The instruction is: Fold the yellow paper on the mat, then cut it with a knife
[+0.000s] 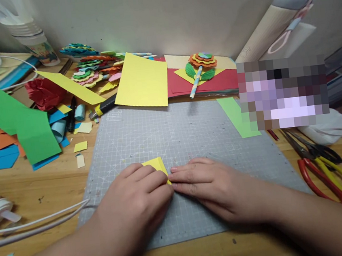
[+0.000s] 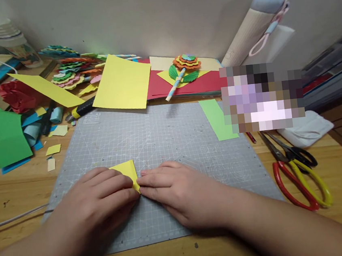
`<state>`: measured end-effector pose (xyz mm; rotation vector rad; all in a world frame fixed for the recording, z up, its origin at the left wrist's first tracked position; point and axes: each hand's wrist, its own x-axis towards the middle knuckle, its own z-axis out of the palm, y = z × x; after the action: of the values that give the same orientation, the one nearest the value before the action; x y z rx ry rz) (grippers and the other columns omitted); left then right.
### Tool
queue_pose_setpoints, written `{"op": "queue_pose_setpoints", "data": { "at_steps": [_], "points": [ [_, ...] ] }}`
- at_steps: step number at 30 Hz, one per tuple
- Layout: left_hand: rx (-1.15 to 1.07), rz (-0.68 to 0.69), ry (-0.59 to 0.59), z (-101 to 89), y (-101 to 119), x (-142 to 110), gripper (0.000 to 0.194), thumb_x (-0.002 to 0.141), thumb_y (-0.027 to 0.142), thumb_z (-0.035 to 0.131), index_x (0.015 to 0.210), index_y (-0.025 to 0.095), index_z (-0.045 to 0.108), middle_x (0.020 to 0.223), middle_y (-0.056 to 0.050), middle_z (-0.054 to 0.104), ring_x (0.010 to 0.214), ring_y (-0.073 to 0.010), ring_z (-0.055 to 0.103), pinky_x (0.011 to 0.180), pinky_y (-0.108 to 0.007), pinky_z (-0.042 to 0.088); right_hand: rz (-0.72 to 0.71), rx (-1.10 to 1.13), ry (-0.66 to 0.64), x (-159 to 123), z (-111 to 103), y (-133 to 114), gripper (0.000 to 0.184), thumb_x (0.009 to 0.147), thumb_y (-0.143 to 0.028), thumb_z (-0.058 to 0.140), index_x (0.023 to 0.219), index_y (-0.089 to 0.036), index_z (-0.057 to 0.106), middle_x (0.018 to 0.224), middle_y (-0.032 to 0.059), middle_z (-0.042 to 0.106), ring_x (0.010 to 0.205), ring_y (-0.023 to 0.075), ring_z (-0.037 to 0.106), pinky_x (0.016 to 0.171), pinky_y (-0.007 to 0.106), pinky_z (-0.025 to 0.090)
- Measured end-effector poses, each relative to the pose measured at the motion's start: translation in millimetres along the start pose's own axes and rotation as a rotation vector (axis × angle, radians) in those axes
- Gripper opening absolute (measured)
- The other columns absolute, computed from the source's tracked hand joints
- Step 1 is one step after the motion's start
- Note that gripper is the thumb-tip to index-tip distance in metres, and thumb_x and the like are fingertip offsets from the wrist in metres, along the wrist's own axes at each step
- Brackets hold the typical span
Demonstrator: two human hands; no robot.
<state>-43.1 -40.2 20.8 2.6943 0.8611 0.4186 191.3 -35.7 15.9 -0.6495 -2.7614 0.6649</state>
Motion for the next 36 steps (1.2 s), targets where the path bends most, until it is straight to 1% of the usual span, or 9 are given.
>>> {"op": "queue_pose_setpoints", "data": {
  "at_steps": [3, 9, 13, 16, 22, 26, 32, 36],
  "points": [
    [0.007, -0.01, -0.006, 2.7, 2.0, 0.5, 0.021, 0.093, 0.016, 0.047, 0.079, 0.017, 0.062, 0.078, -0.001, 0.063, 0.075, -0.0195, 0.054, 0.07, -0.036, 0.037, 0.005, 0.009, 0.006, 0.2, 0.0, -0.8, 0.041, 0.091, -0.007, 0.038, 0.131, -0.01, 0.051, 0.133, 0.0129, 0.058, 0.128, 0.0192, 0.047, 0.105, 0.043, 0.037],
    [0.01, -0.09, 0.066, 9.7, 5.3, 2.1, 0.023, 0.093, 0.017, 0.047, 0.076, 0.017, 0.062, 0.075, -0.001, 0.062, 0.073, -0.0184, 0.055, 0.07, -0.036, 0.038, 0.007, 0.031, 0.009, -0.7, 1.4, -1.5, 0.043, 0.091, -0.007, 0.04, 0.132, -0.011, 0.05, 0.131, 0.0131, 0.059, 0.128, 0.0197, 0.047, 0.105, 0.043, 0.036],
    [-0.055, -0.22, 0.05, 10.7, 7.9, 3.4, 0.02, 0.09, 0.02, 0.05, 0.076, 0.018, 0.062, 0.078, -0.002, 0.062, 0.076, -0.0194, 0.055, 0.071, -0.037, 0.038, 0.003, 0.033, 0.022, -0.4, 2.2, -1.2, 0.043, 0.09, -0.007, 0.04, 0.132, -0.01, 0.05, 0.131, 0.0131, 0.06, 0.127, 0.0199, 0.047, 0.104, 0.044, 0.038],
    [-0.098, -0.306, 0.031, 9.5, 8.7, 3.8, 0.017, 0.088, 0.02, 0.052, 0.076, 0.019, 0.062, 0.077, -0.001, 0.061, 0.077, -0.0205, 0.054, 0.071, -0.038, 0.037, 0.008, 0.018, 0.008, -0.1, 2.3, -1.3, 0.044, 0.091, -0.007, 0.04, 0.133, -0.01, 0.049, 0.131, 0.0121, 0.059, 0.129, 0.0204, 0.045, 0.105, 0.045, 0.037],
    [-0.15, -0.3, 0.0, 3.4, 6.2, 0.2, 0.009, 0.084, 0.021, 0.059, 0.078, 0.022, 0.064, 0.079, 0.001, 0.064, 0.078, -0.0196, 0.056, 0.073, -0.037, 0.037, 0.01, 0.001, -0.012, 0.3, 0.4, -1.6, 0.045, 0.09, -0.006, 0.04, 0.134, -0.011, 0.049, 0.134, 0.0103, 0.058, 0.13, 0.0202, 0.045, 0.106, 0.044, 0.035],
    [-0.159, -0.338, 0.016, 1.2, 7.7, -0.3, 0.014, 0.085, 0.021, 0.055, 0.074, 0.021, 0.063, 0.076, 0.0, 0.063, 0.076, -0.0196, 0.056, 0.072, -0.037, 0.036, 0.01, 0.004, -0.007, -0.7, 0.0, -1.5, 0.045, 0.09, -0.006, 0.04, 0.133, -0.011, 0.05, 0.133, 0.011, 0.058, 0.13, 0.0198, 0.045, 0.107, 0.043, 0.033],
    [-0.101, -0.415, 0.031, 4.4, 11.8, 5.1, 0.011, 0.082, 0.019, 0.053, 0.073, 0.02, 0.059, 0.077, -0.001, 0.058, 0.079, -0.0215, 0.051, 0.073, -0.04, 0.033, 0.003, 0.001, 0.0, -1.1, 0.3, -1.4, 0.046, 0.089, -0.005, 0.04, 0.134, -0.011, 0.049, 0.131, 0.0117, 0.06, 0.129, 0.0195, 0.045, 0.106, 0.044, 0.036],
    [-0.105, -0.438, 0.028, 6.1, 10.6, 7.7, 0.011, 0.081, 0.019, 0.051, 0.072, 0.02, 0.058, 0.077, -0.001, 0.057, 0.079, -0.0212, 0.048, 0.073, -0.04, 0.032, 0.011, 0.01, -0.009, -0.7, -0.6, -1.5, 0.046, 0.089, -0.006, 0.039, 0.134, -0.011, 0.05, 0.131, 0.0115, 0.06, 0.129, 0.0198, 0.046, 0.105, 0.045, 0.037]
  ]
}}
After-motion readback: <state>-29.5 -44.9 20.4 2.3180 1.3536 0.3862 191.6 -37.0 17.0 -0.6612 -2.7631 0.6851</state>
